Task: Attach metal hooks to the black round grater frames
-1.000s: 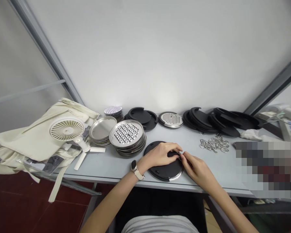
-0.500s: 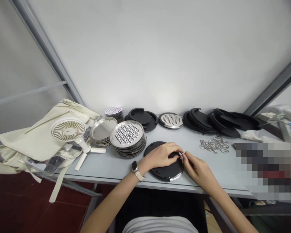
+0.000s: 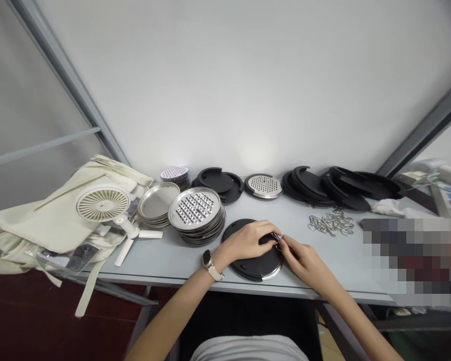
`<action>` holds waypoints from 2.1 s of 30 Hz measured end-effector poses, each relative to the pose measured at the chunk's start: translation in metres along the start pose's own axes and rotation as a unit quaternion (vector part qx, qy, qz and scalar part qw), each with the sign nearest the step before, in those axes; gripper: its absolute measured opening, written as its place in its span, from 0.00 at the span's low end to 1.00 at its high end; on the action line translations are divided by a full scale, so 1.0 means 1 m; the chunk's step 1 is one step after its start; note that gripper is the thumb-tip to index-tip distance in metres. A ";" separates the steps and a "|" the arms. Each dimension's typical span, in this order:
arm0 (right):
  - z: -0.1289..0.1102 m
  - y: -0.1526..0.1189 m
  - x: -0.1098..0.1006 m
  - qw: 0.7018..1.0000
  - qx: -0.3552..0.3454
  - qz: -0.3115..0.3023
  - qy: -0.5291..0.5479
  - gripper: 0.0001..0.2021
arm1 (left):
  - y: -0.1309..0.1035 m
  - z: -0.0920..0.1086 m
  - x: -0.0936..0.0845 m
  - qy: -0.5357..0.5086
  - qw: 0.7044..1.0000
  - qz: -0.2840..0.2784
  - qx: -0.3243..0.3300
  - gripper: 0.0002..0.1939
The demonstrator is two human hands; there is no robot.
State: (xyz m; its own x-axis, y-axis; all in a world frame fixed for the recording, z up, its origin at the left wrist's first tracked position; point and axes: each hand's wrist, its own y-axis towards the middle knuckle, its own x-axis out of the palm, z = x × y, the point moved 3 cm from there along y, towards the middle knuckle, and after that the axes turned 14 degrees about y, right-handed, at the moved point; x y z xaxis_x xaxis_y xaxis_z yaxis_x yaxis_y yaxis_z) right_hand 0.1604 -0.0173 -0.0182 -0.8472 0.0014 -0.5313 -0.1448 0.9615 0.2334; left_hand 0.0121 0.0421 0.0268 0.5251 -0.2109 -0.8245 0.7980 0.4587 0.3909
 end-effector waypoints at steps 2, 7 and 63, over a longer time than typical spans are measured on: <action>-0.001 -0.001 0.000 1.000 0.000 0.000 0.000 0.13 | 0.000 0.000 0.001 -0.002 1.000 -0.001 -0.003 0.11; -0.002 -0.001 0.001 1.000 -0.019 0.009 -0.011 0.12 | 0.001 -0.001 0.001 -0.007 1.000 0.005 0.003 0.11; -0.003 -0.001 0.001 1.000 -0.022 0.018 -0.009 0.11 | -0.001 -0.002 0.001 -0.034 0.999 0.003 -0.004 0.13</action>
State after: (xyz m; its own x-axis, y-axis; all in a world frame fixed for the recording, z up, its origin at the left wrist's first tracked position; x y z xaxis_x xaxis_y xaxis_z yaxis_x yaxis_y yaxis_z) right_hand 0.1580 -0.0195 -0.0165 -0.8434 0.0416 -0.5357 -0.1364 0.9477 0.2884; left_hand 0.0114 0.0432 0.0250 0.5483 -0.2661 -0.7928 0.7930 0.4665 0.3919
